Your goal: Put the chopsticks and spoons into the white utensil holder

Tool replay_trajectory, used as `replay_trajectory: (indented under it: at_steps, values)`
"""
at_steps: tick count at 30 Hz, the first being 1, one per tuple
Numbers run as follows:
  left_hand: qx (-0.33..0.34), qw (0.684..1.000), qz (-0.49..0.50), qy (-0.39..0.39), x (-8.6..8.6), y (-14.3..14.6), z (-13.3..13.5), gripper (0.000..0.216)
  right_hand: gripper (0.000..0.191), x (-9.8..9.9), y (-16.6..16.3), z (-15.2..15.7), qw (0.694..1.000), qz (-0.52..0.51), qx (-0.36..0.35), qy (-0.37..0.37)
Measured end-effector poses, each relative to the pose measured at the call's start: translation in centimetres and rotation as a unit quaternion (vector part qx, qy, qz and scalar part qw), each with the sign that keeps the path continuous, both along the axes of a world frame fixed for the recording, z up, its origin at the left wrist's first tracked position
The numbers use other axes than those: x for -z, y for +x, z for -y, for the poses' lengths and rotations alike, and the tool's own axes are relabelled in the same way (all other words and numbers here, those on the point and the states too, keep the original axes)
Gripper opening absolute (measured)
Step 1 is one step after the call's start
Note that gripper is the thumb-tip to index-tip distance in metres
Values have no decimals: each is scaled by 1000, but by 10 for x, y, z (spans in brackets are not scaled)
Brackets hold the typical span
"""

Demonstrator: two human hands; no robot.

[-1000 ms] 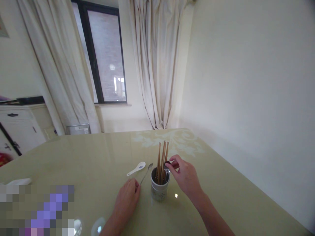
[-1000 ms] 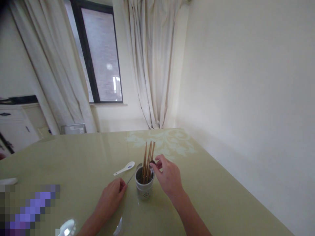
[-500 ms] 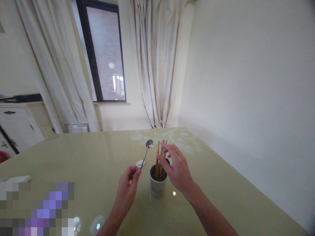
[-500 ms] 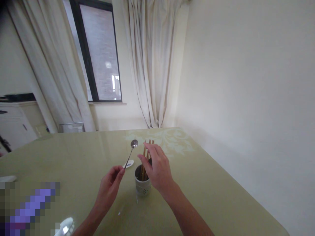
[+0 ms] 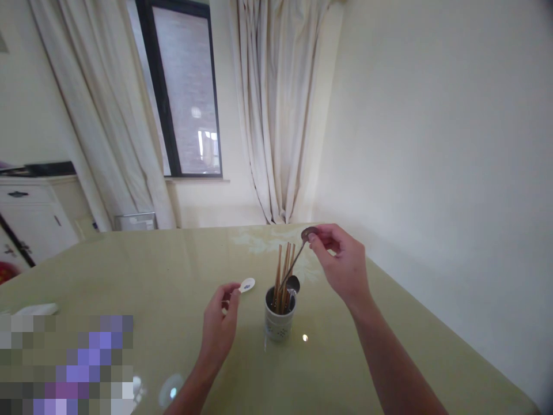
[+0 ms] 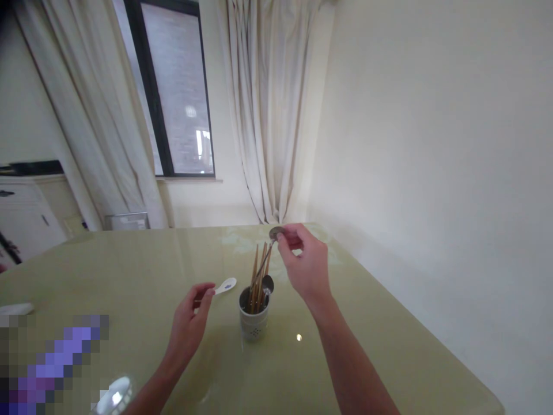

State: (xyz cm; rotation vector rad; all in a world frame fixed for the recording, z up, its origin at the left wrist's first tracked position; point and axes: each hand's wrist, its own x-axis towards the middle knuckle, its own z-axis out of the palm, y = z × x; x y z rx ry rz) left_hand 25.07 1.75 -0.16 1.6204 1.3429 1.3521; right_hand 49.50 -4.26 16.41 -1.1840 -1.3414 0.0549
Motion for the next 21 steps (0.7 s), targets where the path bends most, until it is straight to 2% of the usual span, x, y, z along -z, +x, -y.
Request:
replay_trajectory:
  at_steps: [3, 6, 10, 14, 21]
  values:
    - [-50, 992, -116, 28, 17, -9, -17, 45, 11, 4, 2, -8, 995, 50, -27, -77]
    - [-67, 962, -261, 49, 31, -16, -25, 45, 9, 19, -10, -17, 975, 130, -53, -171]
    - [-64, 916, -395, -18, 40, -19, -24, 48, 13, 36, -27, -24, 940, 239, -6, -243]
    - [-34, 897, -439, -45, 37, -19, -24, 44, 18, 41, -33, -26, 910, 314, 36, -269]
    - [-7, 911, -409, -44, 31, -21, -28, 36, 17, 42, -32, -28, 888, 373, 55, -264]
